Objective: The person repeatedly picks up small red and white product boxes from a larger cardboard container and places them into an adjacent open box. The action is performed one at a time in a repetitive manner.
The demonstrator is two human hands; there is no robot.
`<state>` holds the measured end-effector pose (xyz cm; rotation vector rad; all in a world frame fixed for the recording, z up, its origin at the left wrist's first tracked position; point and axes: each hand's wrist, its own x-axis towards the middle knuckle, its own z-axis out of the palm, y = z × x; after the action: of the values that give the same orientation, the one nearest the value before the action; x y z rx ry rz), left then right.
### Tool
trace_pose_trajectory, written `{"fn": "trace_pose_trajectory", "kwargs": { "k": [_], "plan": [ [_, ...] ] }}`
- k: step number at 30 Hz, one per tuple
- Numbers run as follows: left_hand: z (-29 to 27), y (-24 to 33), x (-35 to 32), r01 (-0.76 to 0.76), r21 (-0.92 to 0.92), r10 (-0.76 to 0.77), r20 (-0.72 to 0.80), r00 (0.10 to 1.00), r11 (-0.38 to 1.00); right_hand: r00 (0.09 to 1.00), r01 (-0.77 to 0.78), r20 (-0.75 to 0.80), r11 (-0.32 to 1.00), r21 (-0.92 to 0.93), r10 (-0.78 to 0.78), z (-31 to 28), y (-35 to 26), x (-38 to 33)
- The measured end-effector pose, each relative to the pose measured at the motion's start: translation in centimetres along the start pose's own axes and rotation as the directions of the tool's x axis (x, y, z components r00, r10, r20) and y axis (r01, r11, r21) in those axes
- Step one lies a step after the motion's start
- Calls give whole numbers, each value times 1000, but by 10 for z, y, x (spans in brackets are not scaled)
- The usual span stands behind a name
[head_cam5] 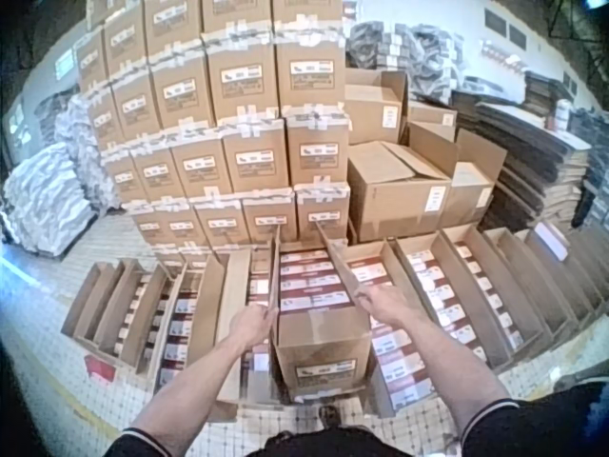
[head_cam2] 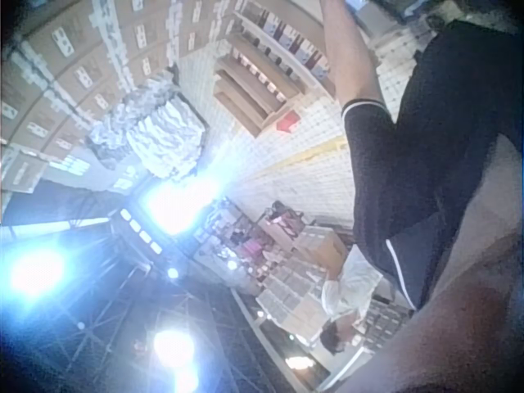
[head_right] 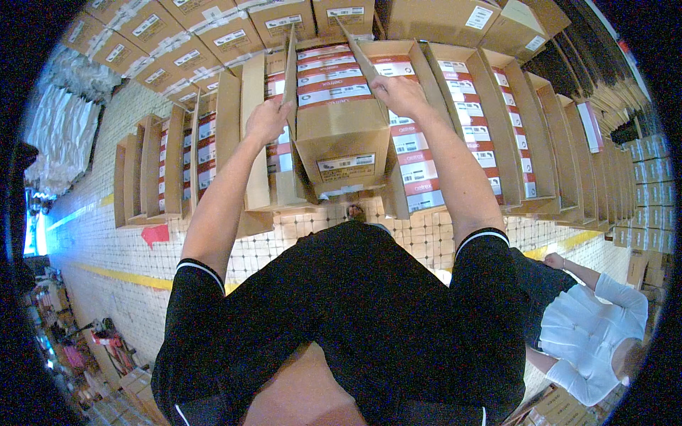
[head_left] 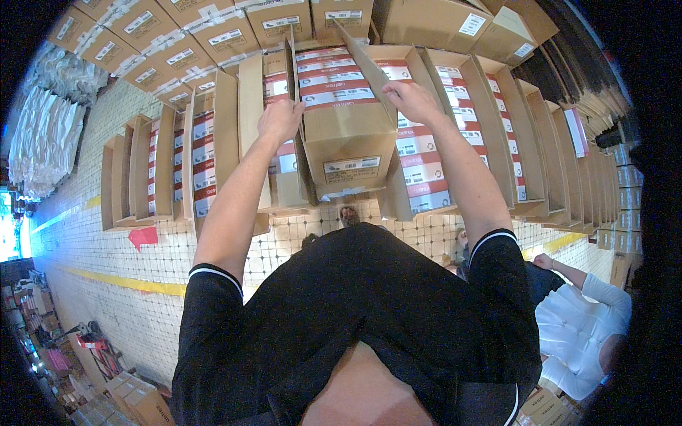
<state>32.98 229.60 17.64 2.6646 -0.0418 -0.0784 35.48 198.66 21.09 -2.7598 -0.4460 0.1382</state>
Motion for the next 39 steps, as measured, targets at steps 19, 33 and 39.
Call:
{"fn": "trace_pose_trajectory", "kwargs": {
  "k": [19, 33, 39],
  "plan": [
    [1, 11, -28, 84, 90, -96, 149, 984, 992, 997, 51, -54, 998, 25, -49, 37, 22, -13],
    [159, -29, -216, 371, -41, -310, 471, 826, 928, 945, -238, 295, 912, 334, 139, 222, -44, -157],
    [135, -25, -190, 347, -98, -292, 359, 887, 933, 937, -198, 302, 979, 47, 175, 285, -42, -89]
  ]
}}
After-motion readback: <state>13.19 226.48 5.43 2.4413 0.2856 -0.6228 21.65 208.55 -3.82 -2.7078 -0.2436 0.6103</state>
